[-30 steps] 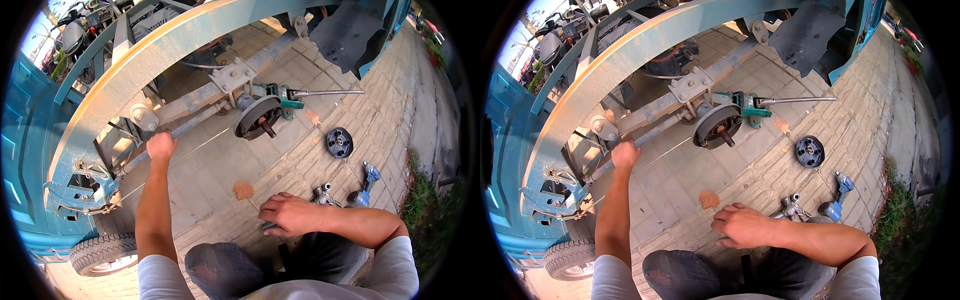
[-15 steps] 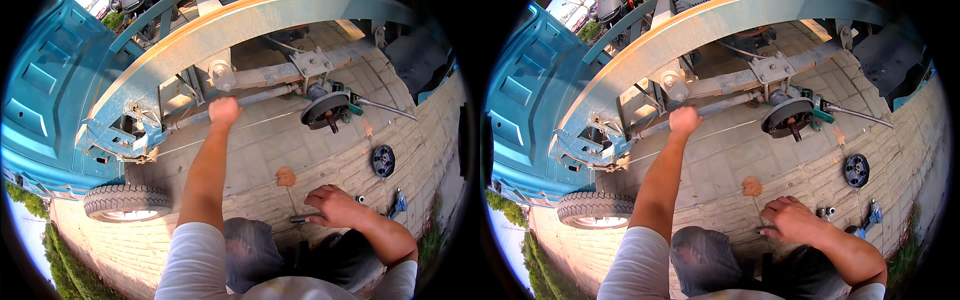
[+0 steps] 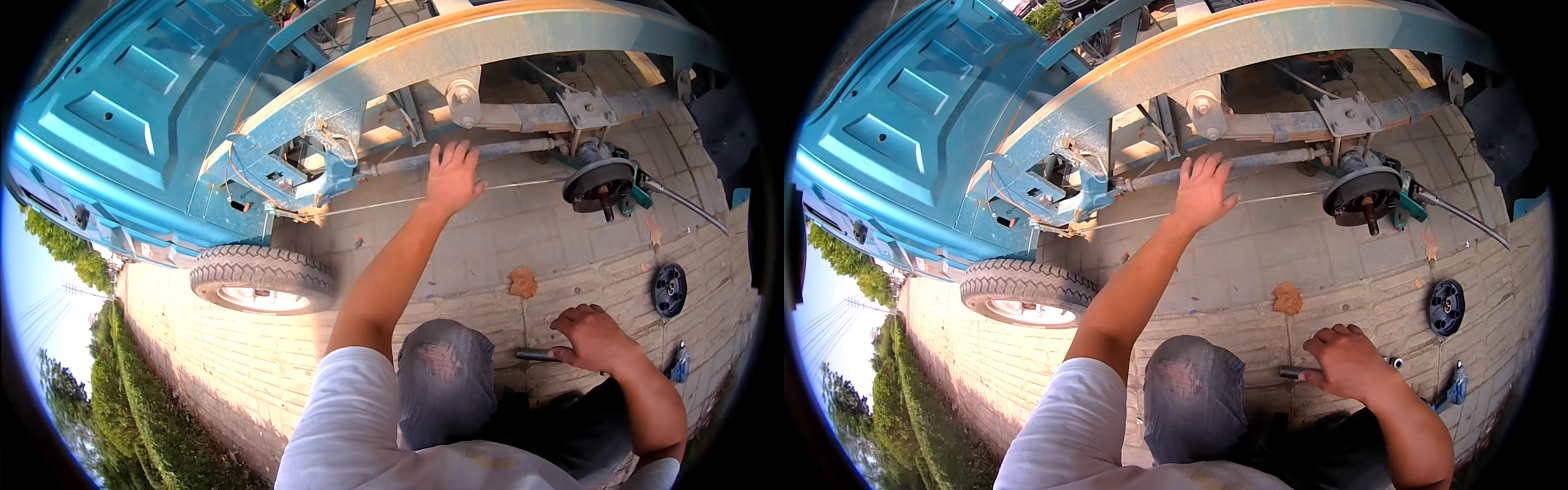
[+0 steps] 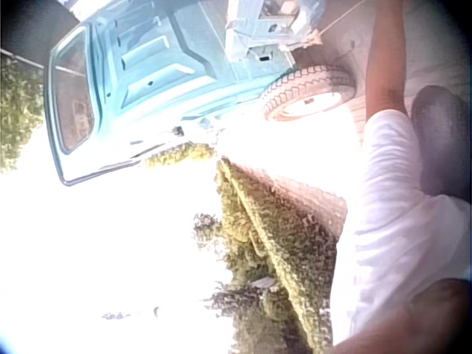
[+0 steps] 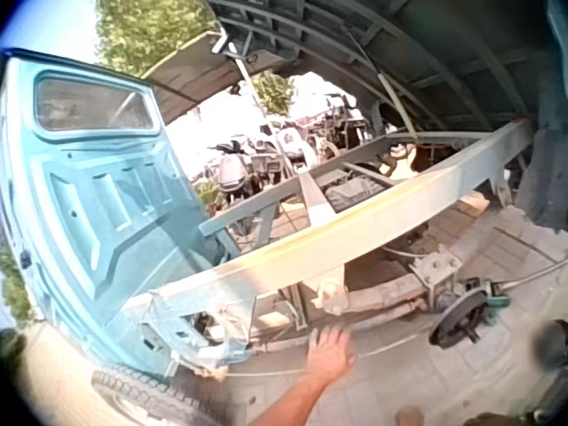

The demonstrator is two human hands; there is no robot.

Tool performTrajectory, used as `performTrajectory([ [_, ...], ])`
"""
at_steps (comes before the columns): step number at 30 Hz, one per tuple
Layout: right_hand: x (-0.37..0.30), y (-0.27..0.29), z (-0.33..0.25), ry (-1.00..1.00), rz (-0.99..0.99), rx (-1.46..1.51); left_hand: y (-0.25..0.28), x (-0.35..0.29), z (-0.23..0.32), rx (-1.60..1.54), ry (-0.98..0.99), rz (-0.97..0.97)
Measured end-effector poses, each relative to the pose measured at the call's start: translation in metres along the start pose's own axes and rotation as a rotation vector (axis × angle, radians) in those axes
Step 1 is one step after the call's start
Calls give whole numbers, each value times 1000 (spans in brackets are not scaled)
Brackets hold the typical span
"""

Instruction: The person retrieves a bottle from a three-wheeled vehicle, then kneels to install a tire onto the rear axle. They secure the wheel with nuts using a power tool and finish by placing a hub cap on the wheel.

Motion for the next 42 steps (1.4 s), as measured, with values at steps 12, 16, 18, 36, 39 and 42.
performTrajectory([
  [12, 32, -18, 11, 16, -148, -25, 216, -374, -270, 315, 840, 142],
  [16, 43, -18, 12, -20, -156, -68, 234, -399, -351, 436, 941, -14],
  [18, 45, -21, 12, -17, -140, -51, 244, -433, -409, 401, 998, -14],
  [36, 39, -32, 18, -123, -255, -65, 233, -422, -289, 322, 712, -286],
  [39, 40, -28, 13, -105, -211, -70, 205, -379, -237, 209, 563, -59],
  [42, 35, -11, 1, -68, -157, -66, 192, -317, -174, 470, 502, -95],
])
Point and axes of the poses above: each hand's wrist, its own x-axis towards the middle knuckle, its own y-axis out of the back of the hand, z = x × y, the point moved 6 cm from there along x, towards the middle knuckle, and after that the axes turned 8 degrees about -z, right-handed, at the moved point
